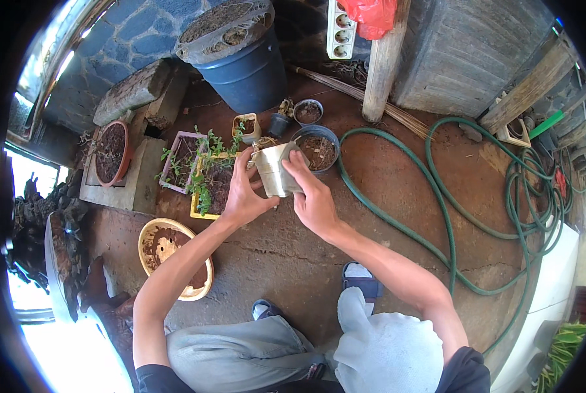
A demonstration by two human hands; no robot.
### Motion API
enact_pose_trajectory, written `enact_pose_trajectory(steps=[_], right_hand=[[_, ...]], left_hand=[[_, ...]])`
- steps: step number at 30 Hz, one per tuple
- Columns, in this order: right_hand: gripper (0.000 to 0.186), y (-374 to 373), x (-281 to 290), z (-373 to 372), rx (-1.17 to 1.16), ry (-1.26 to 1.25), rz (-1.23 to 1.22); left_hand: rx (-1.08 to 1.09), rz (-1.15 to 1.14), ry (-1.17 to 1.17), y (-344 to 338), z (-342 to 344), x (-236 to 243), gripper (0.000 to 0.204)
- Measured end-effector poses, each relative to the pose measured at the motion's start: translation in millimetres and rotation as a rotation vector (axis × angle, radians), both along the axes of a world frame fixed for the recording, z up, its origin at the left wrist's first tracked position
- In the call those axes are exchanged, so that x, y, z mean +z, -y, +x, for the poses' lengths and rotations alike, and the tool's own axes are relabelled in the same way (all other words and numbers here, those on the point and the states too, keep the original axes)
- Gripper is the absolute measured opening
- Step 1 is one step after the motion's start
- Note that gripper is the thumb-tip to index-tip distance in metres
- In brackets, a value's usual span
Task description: Cleaning a small plastic plant pot with a cloth and then moving it near other plants.
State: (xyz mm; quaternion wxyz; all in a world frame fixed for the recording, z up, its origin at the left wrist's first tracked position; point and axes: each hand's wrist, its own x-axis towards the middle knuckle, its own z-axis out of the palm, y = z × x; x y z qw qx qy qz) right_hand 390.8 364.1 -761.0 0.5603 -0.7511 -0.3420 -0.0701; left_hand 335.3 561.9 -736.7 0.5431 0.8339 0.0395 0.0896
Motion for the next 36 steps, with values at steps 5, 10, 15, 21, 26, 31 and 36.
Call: enact_pose_trajectory(steps=[5,10,15,21,26,31,36], right_hand=[[0.073,20.8,2.8,-26.6,0.240,0.049,-0.112],[0.056,11.1,4.9,-4.7,-0.110,-0.392,0.057],[0.050,6.9,8.1,27.2,-0.095,-0.192,0.079],[0.066,-7.2,0.9,-6.1,-0.075,-0.127,0.079],[0.070,0.3,12.2,-10.2,0.154,0.248,-0.102],[0.061,9.5,6.4,22.0,0.279,0.478,-0.235],[0.072,23.4,-7.4,45.9,0.154,0.116,-0.094]], left_hand=[[0.022,0.054,0.042,-8.4,5.3,-2.7,0.119],[0.025,0.078,0.010,-15.7,-2.4,-6.6,0.119],[0.016,0.089,0.000,-4.1,2.2,-3.4,0.120],[0.010,0.057,0.040,10.5,-3.8,-15.3,0.128],[-0.011,0.365,0.216,-4.0,0.1,-21.9,0.128],[-0.006,0.195,0.133,-5.8,-0.5,-17.7,0.123],[0.041,-0.029,0.008,9.3,-5.8,-4.2,0.121]])
